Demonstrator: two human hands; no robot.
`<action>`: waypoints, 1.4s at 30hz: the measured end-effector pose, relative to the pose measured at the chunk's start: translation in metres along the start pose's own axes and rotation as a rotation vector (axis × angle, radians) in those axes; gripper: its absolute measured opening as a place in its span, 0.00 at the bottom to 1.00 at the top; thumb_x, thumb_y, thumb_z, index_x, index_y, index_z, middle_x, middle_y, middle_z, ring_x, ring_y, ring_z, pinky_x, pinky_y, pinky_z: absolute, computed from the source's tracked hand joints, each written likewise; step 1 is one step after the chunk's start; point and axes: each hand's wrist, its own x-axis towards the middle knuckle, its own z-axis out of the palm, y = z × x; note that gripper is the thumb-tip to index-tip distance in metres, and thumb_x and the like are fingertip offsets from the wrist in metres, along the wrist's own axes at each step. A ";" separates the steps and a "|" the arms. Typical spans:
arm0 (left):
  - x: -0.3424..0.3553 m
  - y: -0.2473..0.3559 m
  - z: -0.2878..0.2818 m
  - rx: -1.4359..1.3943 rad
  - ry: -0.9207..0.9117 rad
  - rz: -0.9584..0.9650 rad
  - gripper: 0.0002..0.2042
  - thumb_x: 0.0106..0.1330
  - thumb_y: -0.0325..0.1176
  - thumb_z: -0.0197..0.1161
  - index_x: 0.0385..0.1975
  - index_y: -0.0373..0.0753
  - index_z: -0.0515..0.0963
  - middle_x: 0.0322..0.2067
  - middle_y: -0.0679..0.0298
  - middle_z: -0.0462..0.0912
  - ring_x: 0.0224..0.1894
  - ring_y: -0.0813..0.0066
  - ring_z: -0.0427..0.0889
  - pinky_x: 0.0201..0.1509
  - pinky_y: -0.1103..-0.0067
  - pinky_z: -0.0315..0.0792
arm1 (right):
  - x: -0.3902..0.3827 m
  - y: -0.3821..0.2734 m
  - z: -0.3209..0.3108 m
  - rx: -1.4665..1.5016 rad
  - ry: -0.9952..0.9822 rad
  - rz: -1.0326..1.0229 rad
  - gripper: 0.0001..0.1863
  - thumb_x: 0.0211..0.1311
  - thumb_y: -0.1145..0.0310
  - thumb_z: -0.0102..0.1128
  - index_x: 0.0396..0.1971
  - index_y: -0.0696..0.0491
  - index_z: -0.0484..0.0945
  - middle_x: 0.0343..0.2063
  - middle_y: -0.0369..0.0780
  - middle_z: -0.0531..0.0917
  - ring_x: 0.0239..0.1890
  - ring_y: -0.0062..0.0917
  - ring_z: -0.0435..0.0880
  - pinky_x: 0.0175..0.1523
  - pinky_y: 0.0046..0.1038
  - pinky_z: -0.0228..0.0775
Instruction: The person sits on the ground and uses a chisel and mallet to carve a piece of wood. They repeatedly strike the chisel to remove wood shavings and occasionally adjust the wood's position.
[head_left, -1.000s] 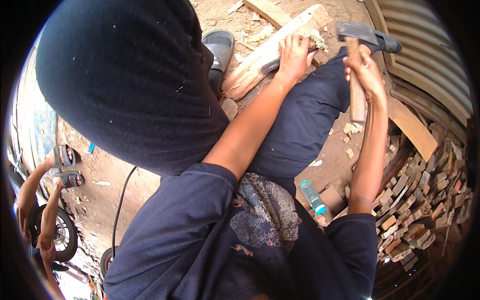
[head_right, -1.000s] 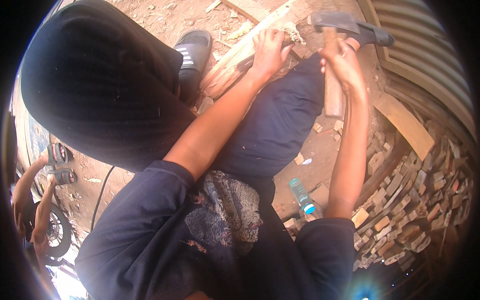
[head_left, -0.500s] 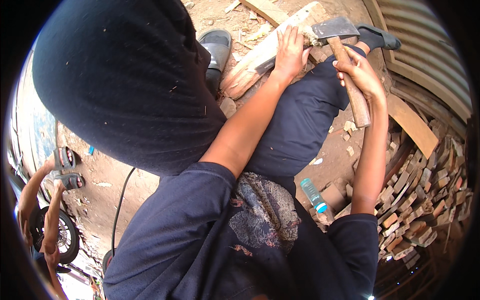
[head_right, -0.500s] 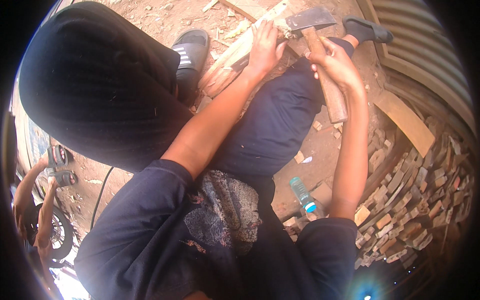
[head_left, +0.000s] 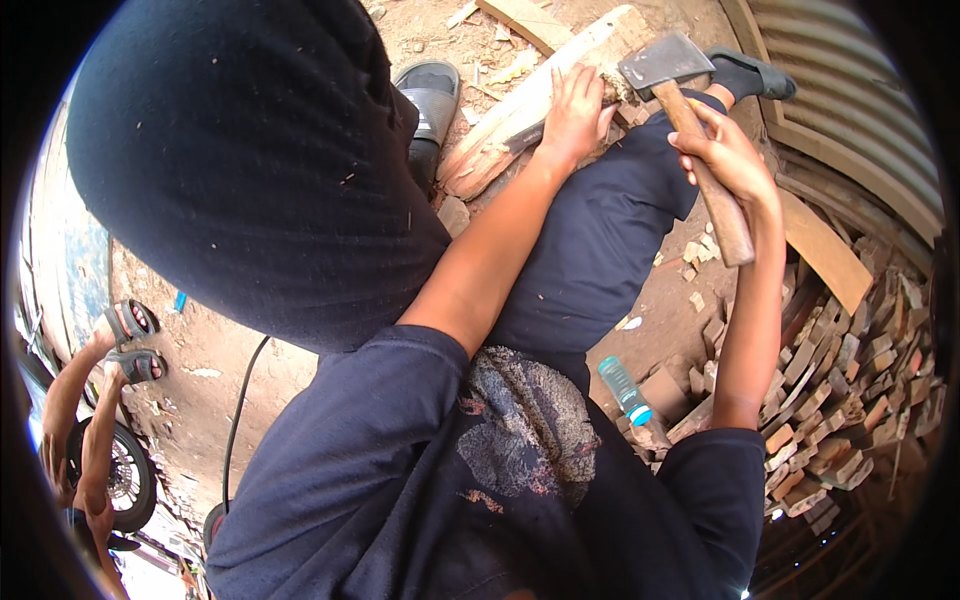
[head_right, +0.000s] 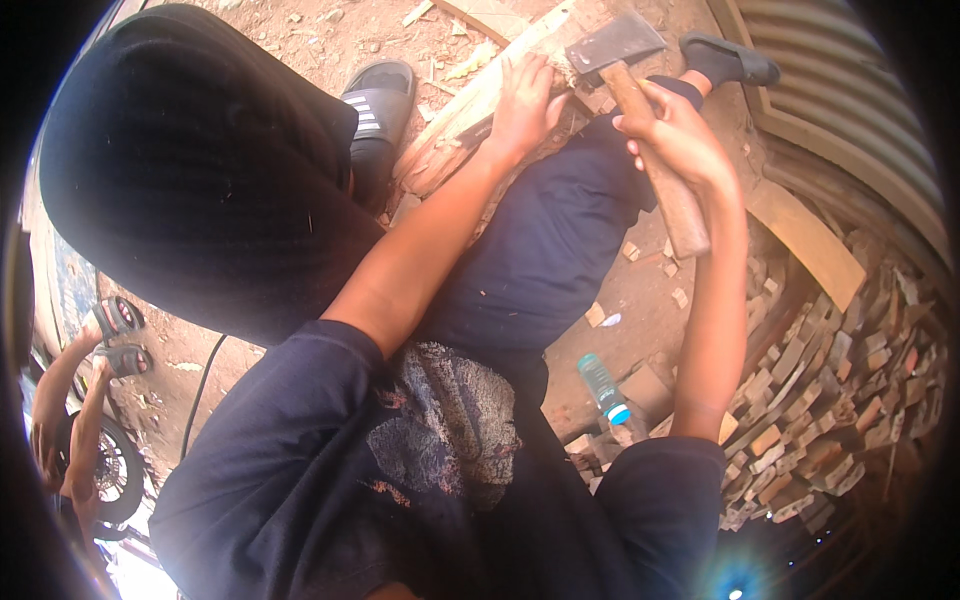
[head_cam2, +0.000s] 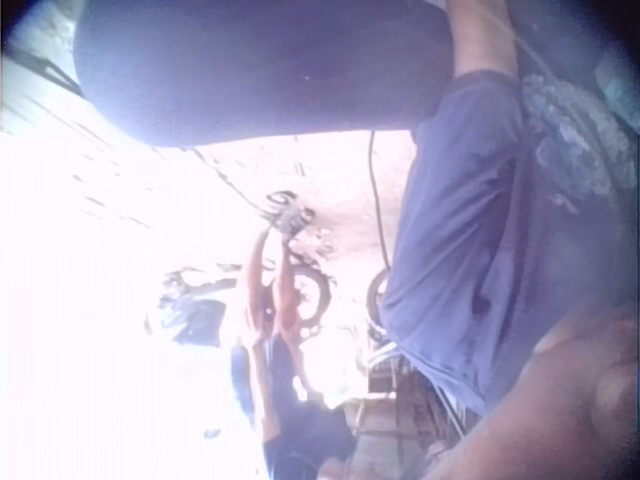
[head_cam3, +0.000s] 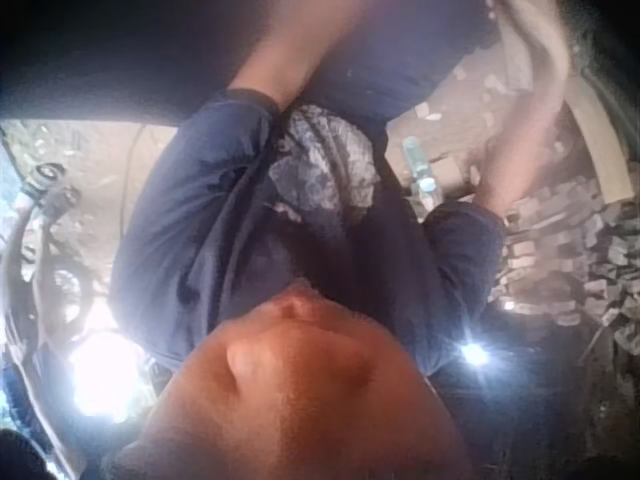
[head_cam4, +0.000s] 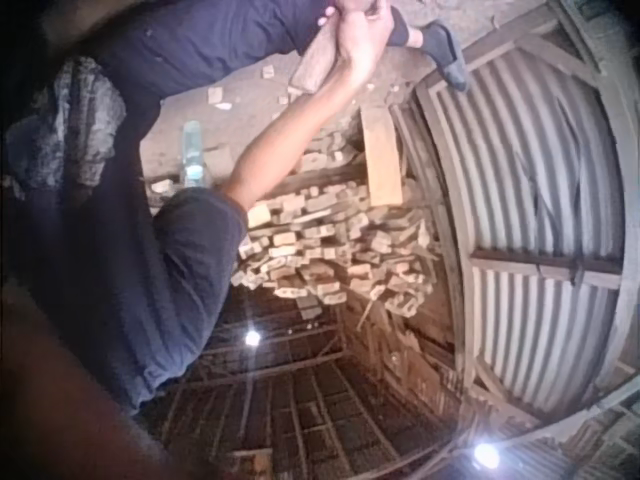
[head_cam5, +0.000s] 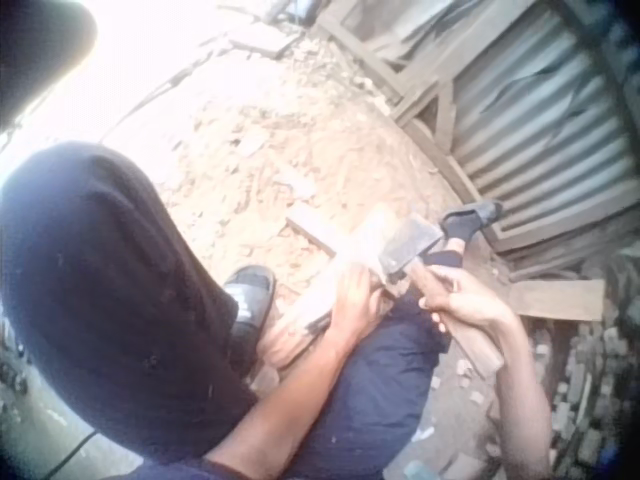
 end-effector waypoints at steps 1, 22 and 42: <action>-0.001 0.001 0.001 0.009 0.003 -0.002 0.20 0.56 0.35 0.66 0.44 0.31 0.70 0.53 0.48 0.70 0.60 0.50 0.64 0.67 0.51 0.50 | -0.005 -0.004 -0.003 0.051 -0.007 0.000 0.32 0.55 0.72 0.60 0.59 0.66 0.60 0.24 0.34 0.74 0.21 0.14 0.72 0.24 0.18 0.67; -0.007 0.021 -0.022 -0.109 -0.010 -0.021 0.23 0.53 0.33 0.66 0.46 0.28 0.69 0.44 0.49 0.75 0.54 0.52 0.70 0.56 0.65 0.66 | -0.033 -0.015 0.008 0.168 0.022 -0.056 0.30 0.55 0.74 0.59 0.58 0.63 0.62 0.24 0.32 0.73 0.21 0.13 0.72 0.22 0.16 0.65; 0.016 0.021 -0.025 -0.086 0.132 -0.102 0.18 0.51 0.38 0.67 0.31 0.33 0.68 0.19 0.53 0.77 0.23 0.53 0.79 0.24 0.66 0.73 | -0.033 -0.028 0.009 0.074 0.004 -0.057 0.31 0.55 0.72 0.60 0.59 0.64 0.60 0.26 0.33 0.73 0.22 0.13 0.71 0.23 0.17 0.65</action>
